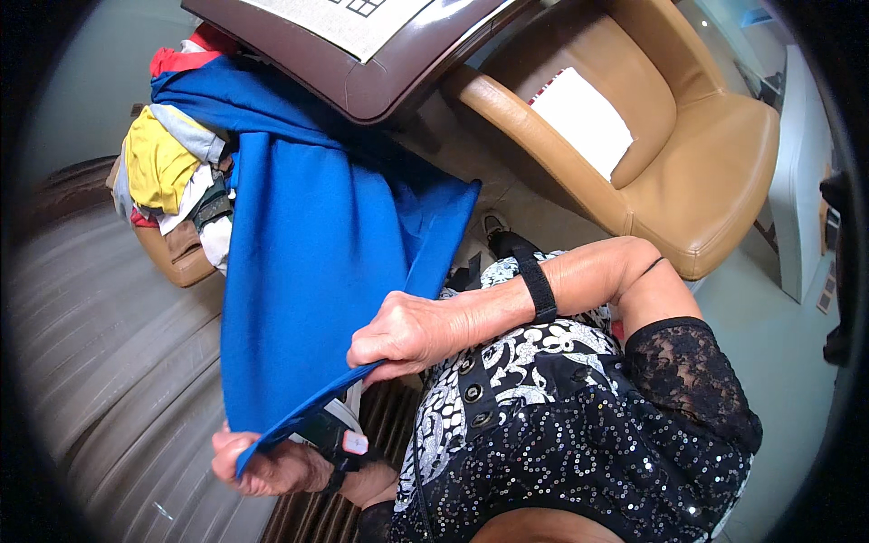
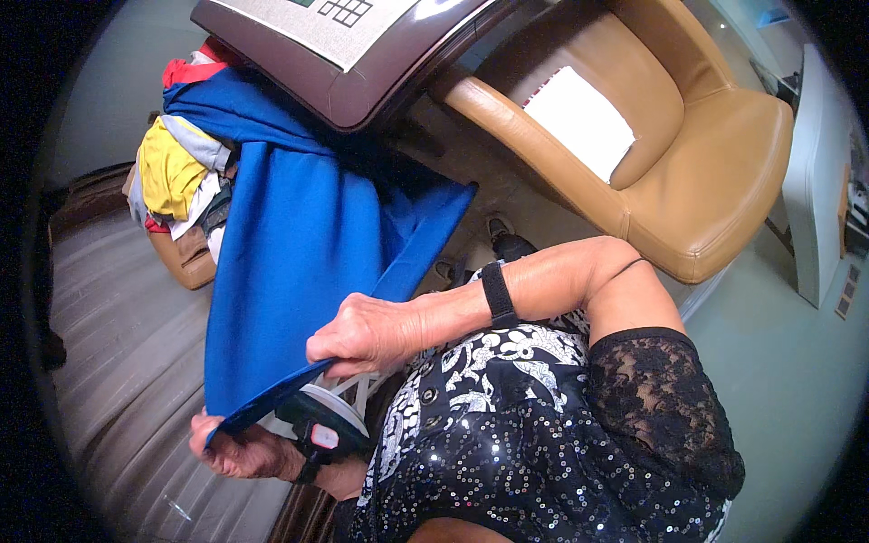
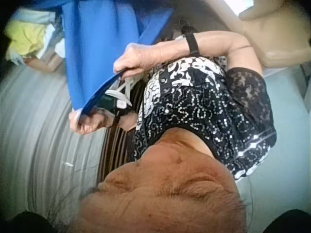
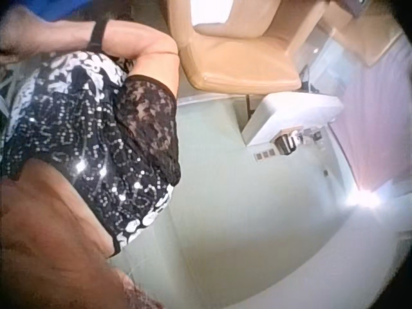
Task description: The person folds a striped cloth and places it on a chair, then folds a white sheet on a mahjong table, and finally folds a blue garment. The folded items are placed on the chair.
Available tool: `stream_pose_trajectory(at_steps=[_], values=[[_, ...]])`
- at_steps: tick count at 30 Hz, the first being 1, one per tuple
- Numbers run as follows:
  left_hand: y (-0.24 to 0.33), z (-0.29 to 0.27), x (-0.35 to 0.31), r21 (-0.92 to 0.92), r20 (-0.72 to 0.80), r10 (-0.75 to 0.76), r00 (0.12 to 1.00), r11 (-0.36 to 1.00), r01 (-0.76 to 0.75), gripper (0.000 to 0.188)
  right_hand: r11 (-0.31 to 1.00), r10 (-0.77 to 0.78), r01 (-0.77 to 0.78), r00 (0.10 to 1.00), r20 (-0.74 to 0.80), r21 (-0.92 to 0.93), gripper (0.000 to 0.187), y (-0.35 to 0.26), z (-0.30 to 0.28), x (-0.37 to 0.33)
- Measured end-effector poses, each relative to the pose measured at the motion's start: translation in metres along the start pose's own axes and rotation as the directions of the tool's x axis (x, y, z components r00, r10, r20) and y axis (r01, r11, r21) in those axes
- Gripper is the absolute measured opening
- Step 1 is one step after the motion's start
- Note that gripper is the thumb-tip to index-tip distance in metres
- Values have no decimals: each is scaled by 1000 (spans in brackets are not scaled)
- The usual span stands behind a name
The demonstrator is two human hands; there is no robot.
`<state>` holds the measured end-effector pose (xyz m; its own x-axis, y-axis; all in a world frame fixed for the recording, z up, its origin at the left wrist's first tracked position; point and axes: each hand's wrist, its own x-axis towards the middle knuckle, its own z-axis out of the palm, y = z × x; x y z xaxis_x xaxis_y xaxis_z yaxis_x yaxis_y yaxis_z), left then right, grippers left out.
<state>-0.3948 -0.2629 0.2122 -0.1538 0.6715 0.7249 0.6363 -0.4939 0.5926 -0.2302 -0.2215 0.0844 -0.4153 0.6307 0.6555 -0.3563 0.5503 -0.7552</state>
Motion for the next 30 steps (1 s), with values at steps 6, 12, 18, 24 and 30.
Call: stream_pose_trajectory(at_steps=[6,12,18,24,30], values=[[-5,-48,17,229,-201,110,973,971,-63,20,980,67,-59,997,35,-192,27,37,-17,-39],[-20,-120,16,61,-389,85,917,996,-66,19,895,270,-188,950,157,-405,31,67,-51,-95],[-45,-141,-4,11,-618,-13,786,1000,25,19,726,435,-280,895,104,-628,24,82,-96,-168],[-64,-169,-18,-6,-560,-53,827,998,60,20,562,566,-353,824,37,-748,27,78,-138,-216],[-101,-184,-48,-111,-604,-135,785,990,85,19,427,554,-437,818,-153,-791,27,77,-156,-236]])
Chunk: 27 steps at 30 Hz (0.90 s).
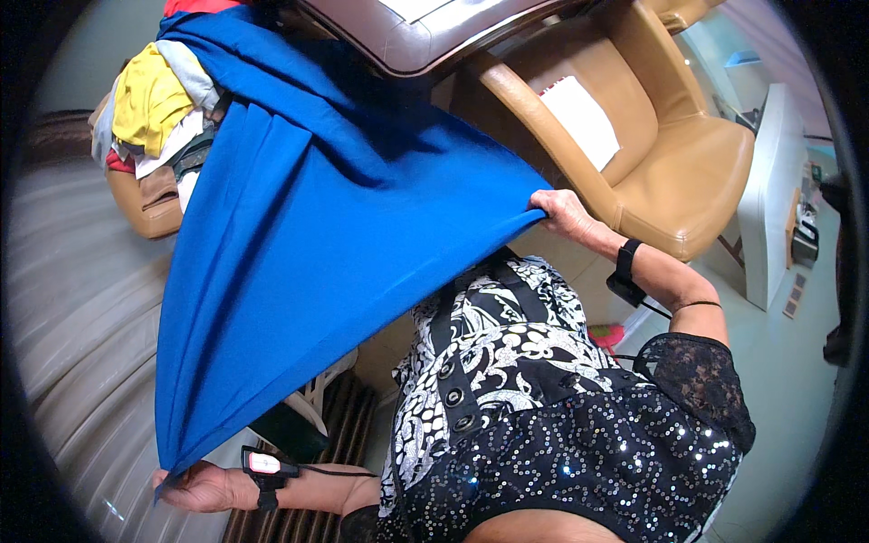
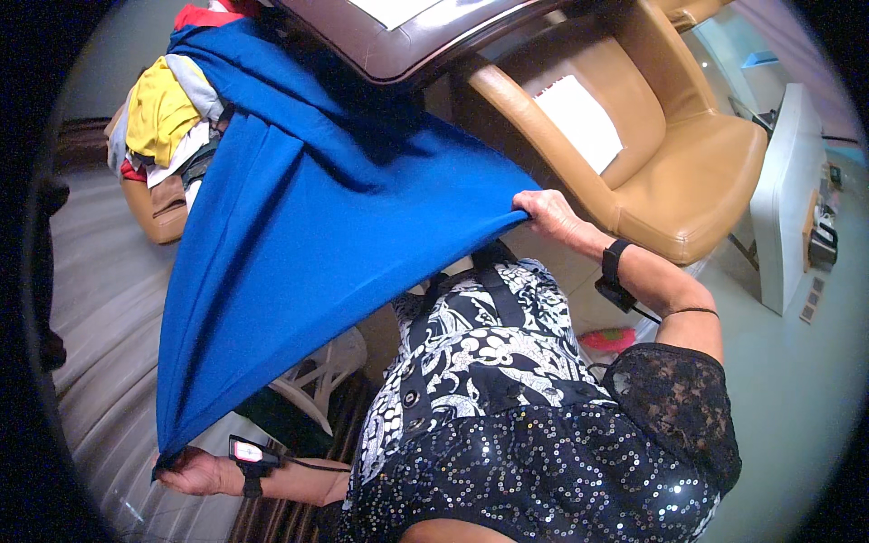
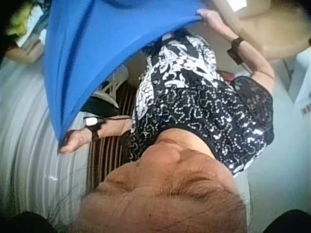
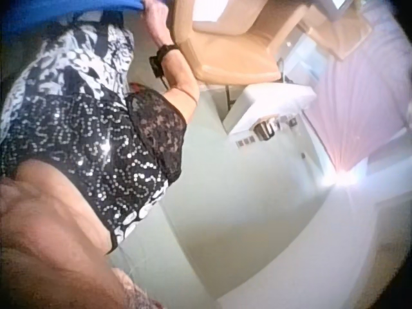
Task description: The person folds a striped cloth and places it on a chair, then folds a white sheet on a mahjong table, and finally folds a blue garment. The folded items are placed on the chair.
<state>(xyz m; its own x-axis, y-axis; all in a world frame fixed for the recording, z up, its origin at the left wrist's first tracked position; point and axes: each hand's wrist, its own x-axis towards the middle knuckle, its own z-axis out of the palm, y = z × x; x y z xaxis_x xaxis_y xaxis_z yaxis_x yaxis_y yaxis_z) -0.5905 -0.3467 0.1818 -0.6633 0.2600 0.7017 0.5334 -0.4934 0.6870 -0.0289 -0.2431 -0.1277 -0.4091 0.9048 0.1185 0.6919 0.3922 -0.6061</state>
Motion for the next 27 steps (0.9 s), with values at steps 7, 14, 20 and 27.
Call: stream_pose_trajectory(at_steps=[7,14,20,27], values=[[-8,-3,5,24,-35,-113,993,993,113,19,977,209,-215,957,-202,-10,24,0,-13,12],[-2,3,-4,16,-48,-128,991,992,129,20,964,224,-253,938,-264,-81,22,9,-25,20],[-1,-15,-20,470,269,195,943,828,-305,49,934,302,-339,919,-254,-116,22,22,-21,16],[29,21,-41,461,178,271,946,826,-324,56,701,586,-446,805,-94,557,34,20,-10,33]])
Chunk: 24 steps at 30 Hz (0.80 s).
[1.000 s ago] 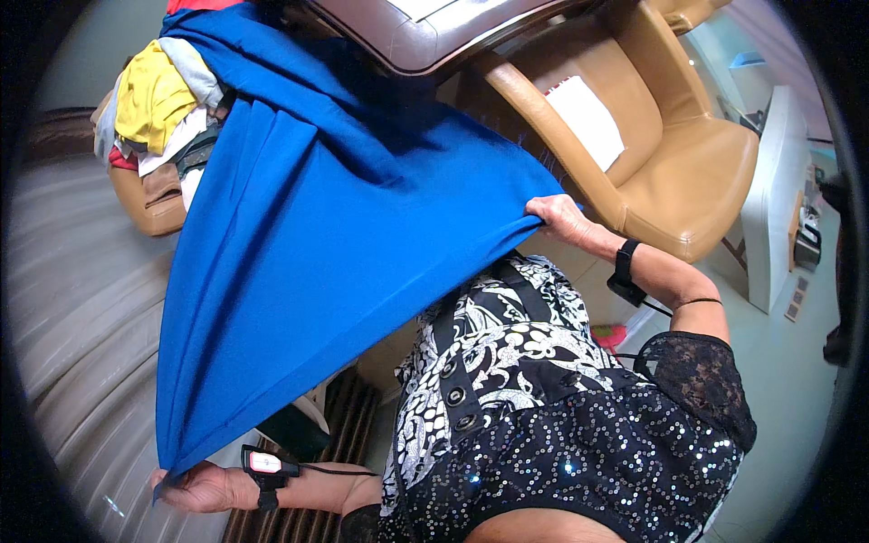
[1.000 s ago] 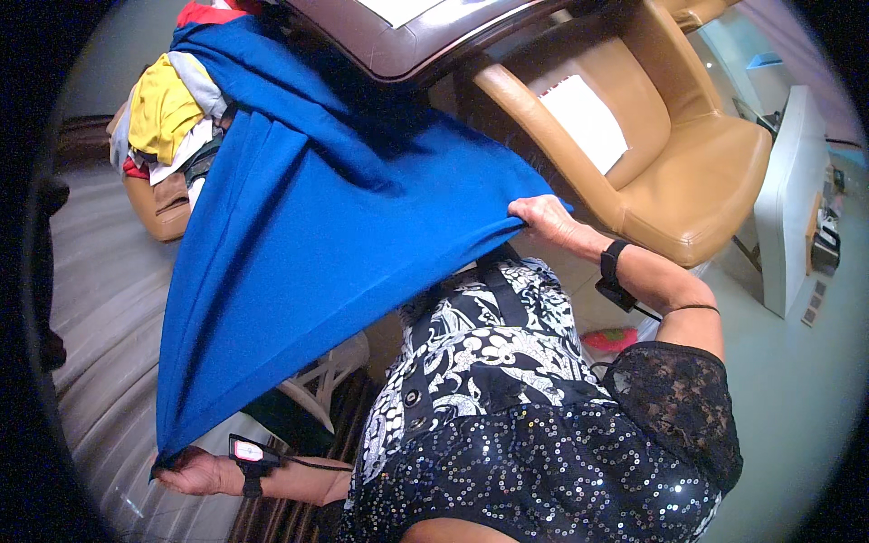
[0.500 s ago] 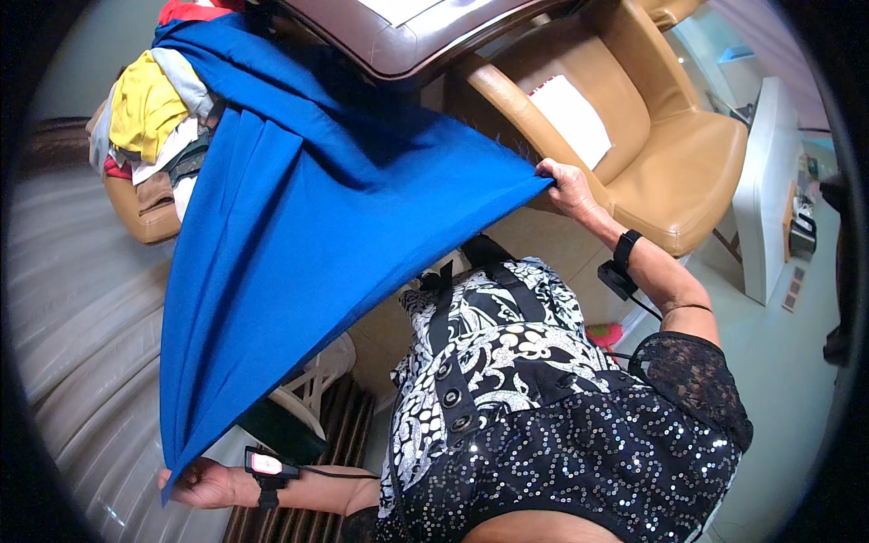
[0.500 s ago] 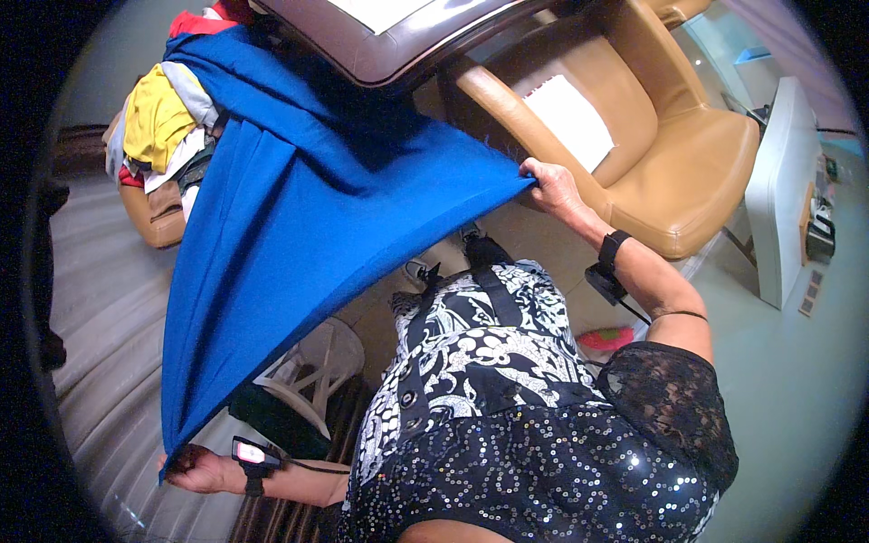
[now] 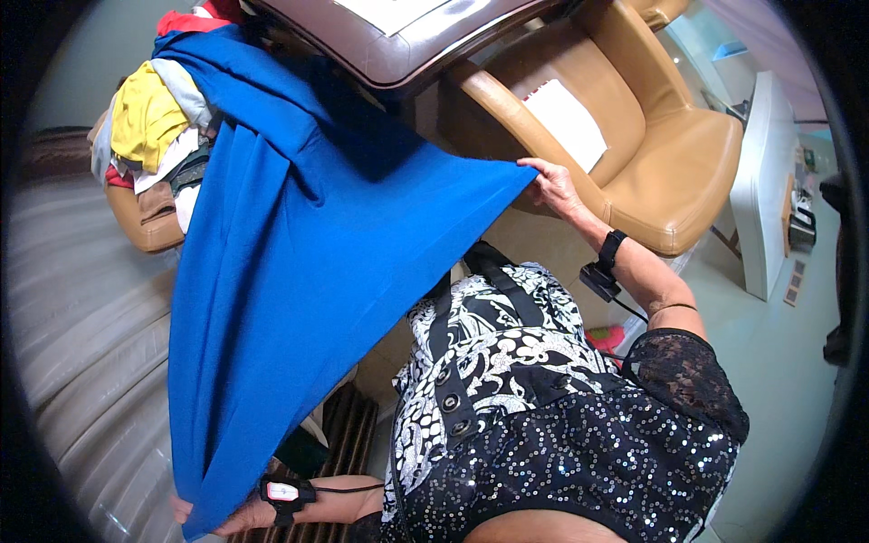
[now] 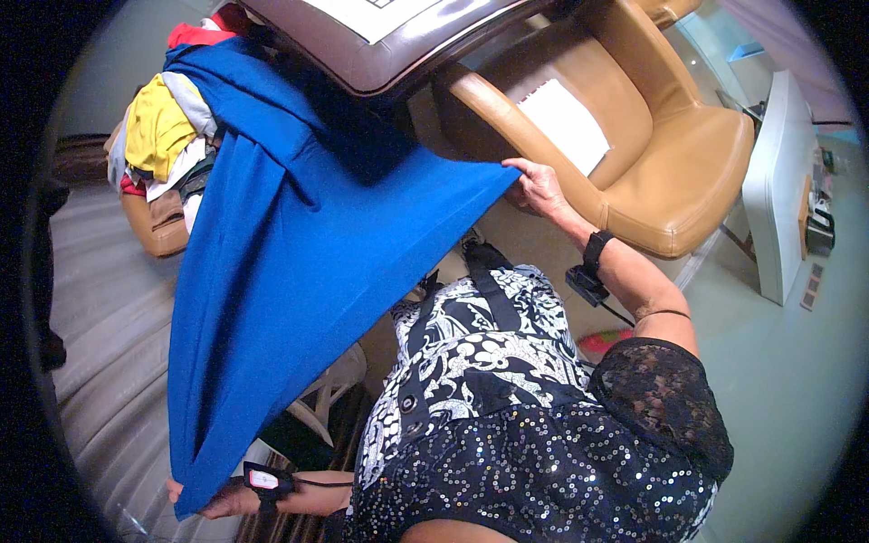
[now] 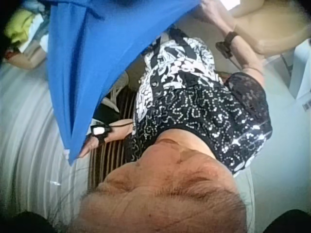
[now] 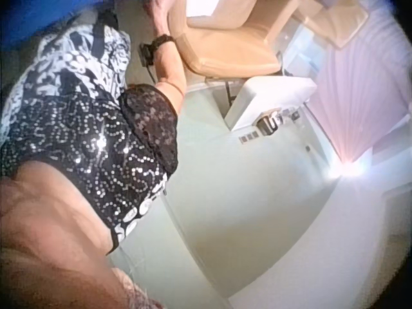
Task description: The person folds a striped cloth and places it on a chair, then folds a white sheet on a mahjong table, and finally folds a blue garment. The folded items are placed on the chair.
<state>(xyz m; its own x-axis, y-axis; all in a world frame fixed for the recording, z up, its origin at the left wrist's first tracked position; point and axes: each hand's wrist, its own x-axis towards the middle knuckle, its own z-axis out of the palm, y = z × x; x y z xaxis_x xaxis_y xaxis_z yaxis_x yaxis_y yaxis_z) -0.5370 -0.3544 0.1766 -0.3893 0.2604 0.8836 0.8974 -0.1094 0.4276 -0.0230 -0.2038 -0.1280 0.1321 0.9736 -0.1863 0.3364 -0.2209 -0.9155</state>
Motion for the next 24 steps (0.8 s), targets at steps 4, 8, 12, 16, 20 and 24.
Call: stream_pose_trajectory(at_steps=[4,8,12,16,20,24], values=[[22,7,-7,-3,57,-88,994,996,88,43,902,18,-1,999,-37,431,28,-67,5,7],[1,-18,8,-351,391,-158,907,885,305,26,587,-213,61,974,81,807,37,-161,-13,7],[9,12,14,-484,611,-4,791,789,378,24,527,-428,50,878,215,848,39,-220,-3,12],[54,74,4,-308,680,106,725,939,152,26,575,-447,-179,748,490,798,34,-247,32,14],[81,135,-11,-576,732,329,597,766,284,26,619,-527,-237,582,620,749,30,-270,82,11],[90,178,-37,-595,797,315,515,555,582,28,681,-533,-281,441,722,676,26,-291,115,-5]])
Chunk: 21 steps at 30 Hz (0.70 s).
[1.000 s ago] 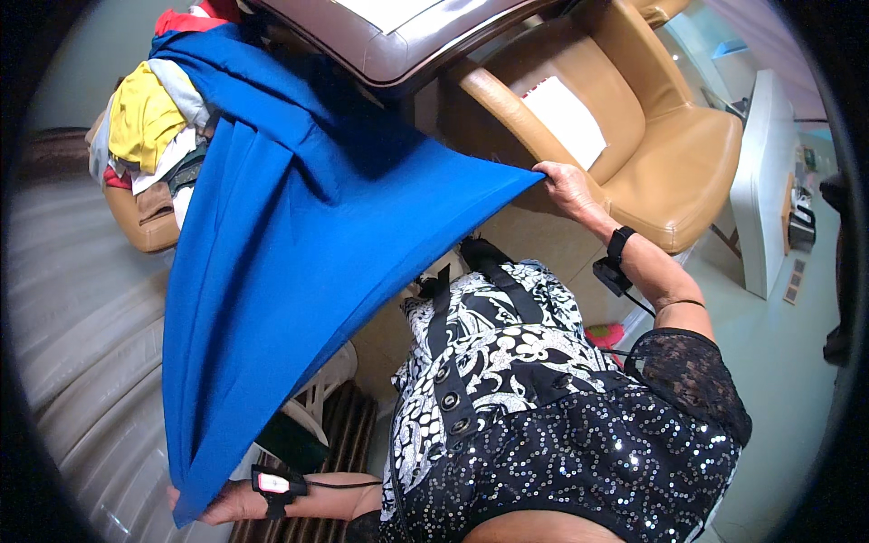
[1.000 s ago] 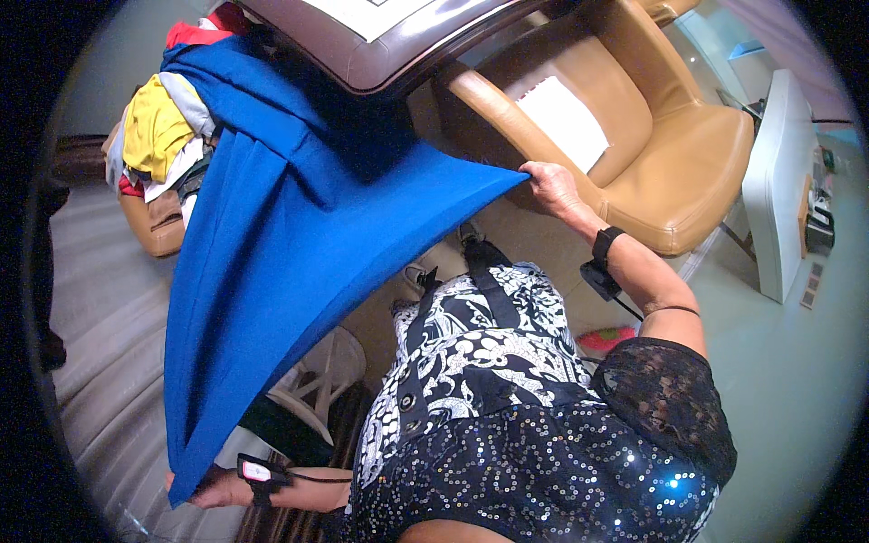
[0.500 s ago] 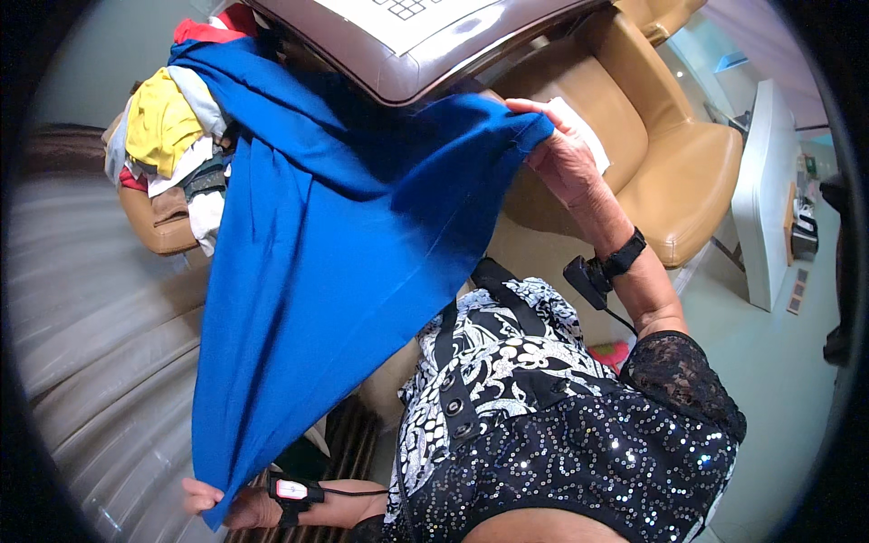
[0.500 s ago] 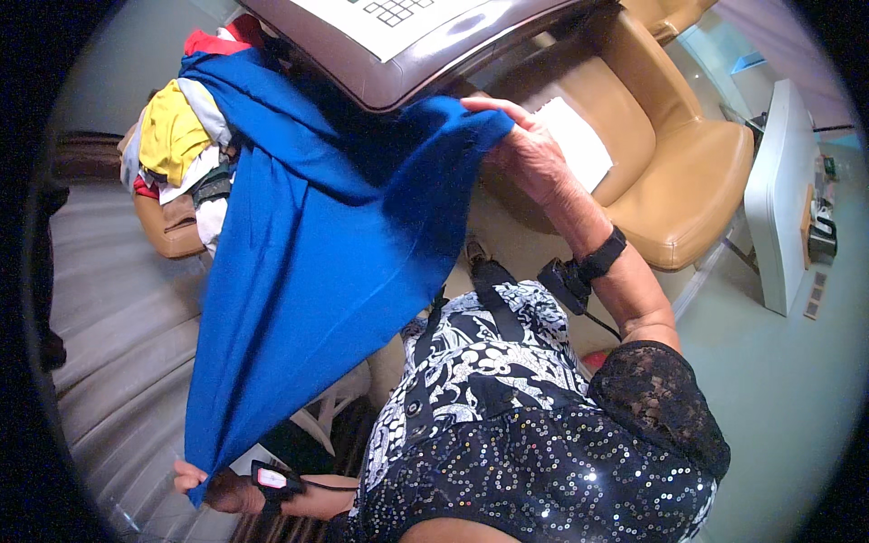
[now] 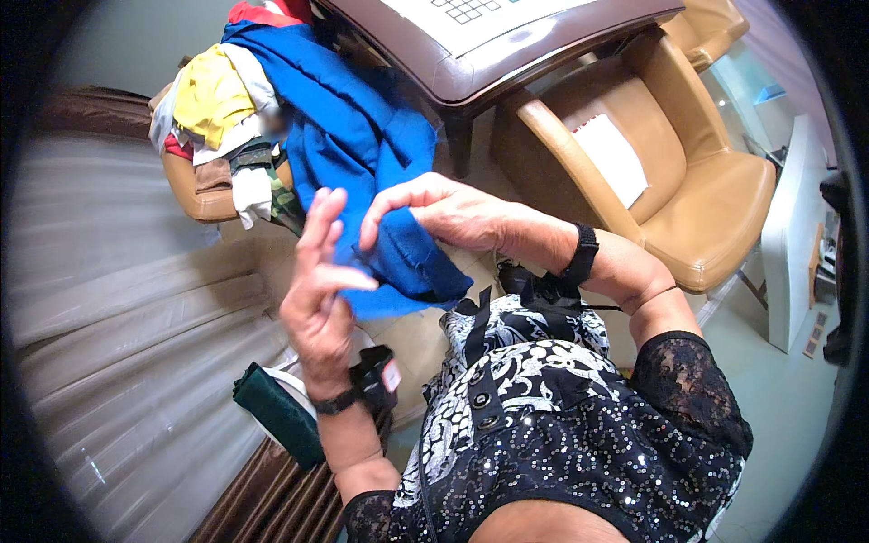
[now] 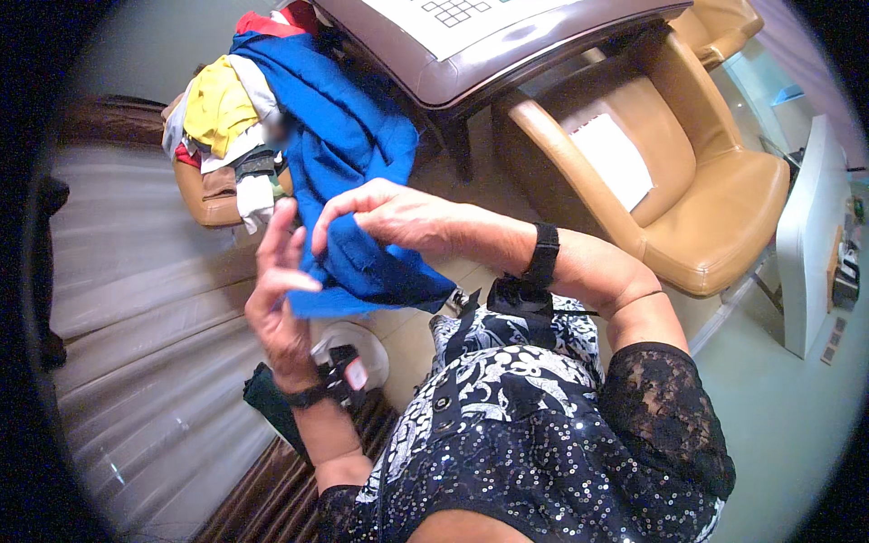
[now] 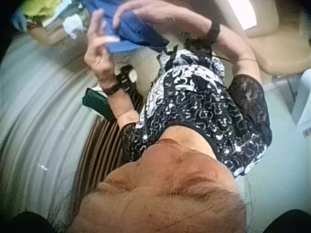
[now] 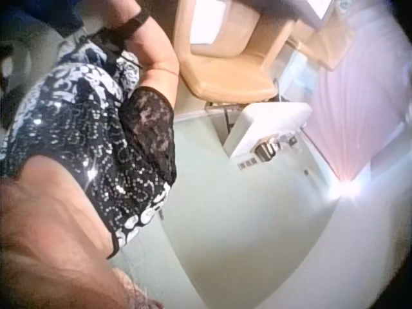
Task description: The person folds a striped cloth and places it on a chair, then folds a white sheet on a mahjong table, and finally folds a blue garment. The folded items are placed on the chair.
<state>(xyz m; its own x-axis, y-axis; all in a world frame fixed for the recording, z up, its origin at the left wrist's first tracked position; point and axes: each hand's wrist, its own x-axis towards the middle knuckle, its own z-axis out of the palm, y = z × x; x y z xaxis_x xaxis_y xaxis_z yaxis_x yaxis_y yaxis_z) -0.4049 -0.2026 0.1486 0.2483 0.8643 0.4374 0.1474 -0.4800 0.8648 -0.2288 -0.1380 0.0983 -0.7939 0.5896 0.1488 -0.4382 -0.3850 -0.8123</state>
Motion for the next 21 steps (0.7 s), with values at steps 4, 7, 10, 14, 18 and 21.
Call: stream_pose_trajectory(at_steps=[4,7,10,14,18,21], values=[[-30,14,2,-369,68,-79,995,924,99,24,992,-73,70,997,-23,-100,26,11,4,4],[-34,16,2,-244,23,-91,996,965,94,20,958,-127,97,987,-96,-269,22,13,1,3],[-37,22,2,-24,-36,-64,997,998,63,12,934,-241,177,953,-183,-311,23,13,1,-2],[-37,31,5,320,-104,-67,992,942,97,10,935,-334,269,885,-324,-230,21,32,-4,7],[-35,31,0,373,-157,-254,954,880,296,8,959,-202,98,895,-398,-267,15,28,-7,6],[-39,26,-3,28,-193,-305,933,948,316,7,969,-191,88,859,-475,-231,10,18,-4,7]])
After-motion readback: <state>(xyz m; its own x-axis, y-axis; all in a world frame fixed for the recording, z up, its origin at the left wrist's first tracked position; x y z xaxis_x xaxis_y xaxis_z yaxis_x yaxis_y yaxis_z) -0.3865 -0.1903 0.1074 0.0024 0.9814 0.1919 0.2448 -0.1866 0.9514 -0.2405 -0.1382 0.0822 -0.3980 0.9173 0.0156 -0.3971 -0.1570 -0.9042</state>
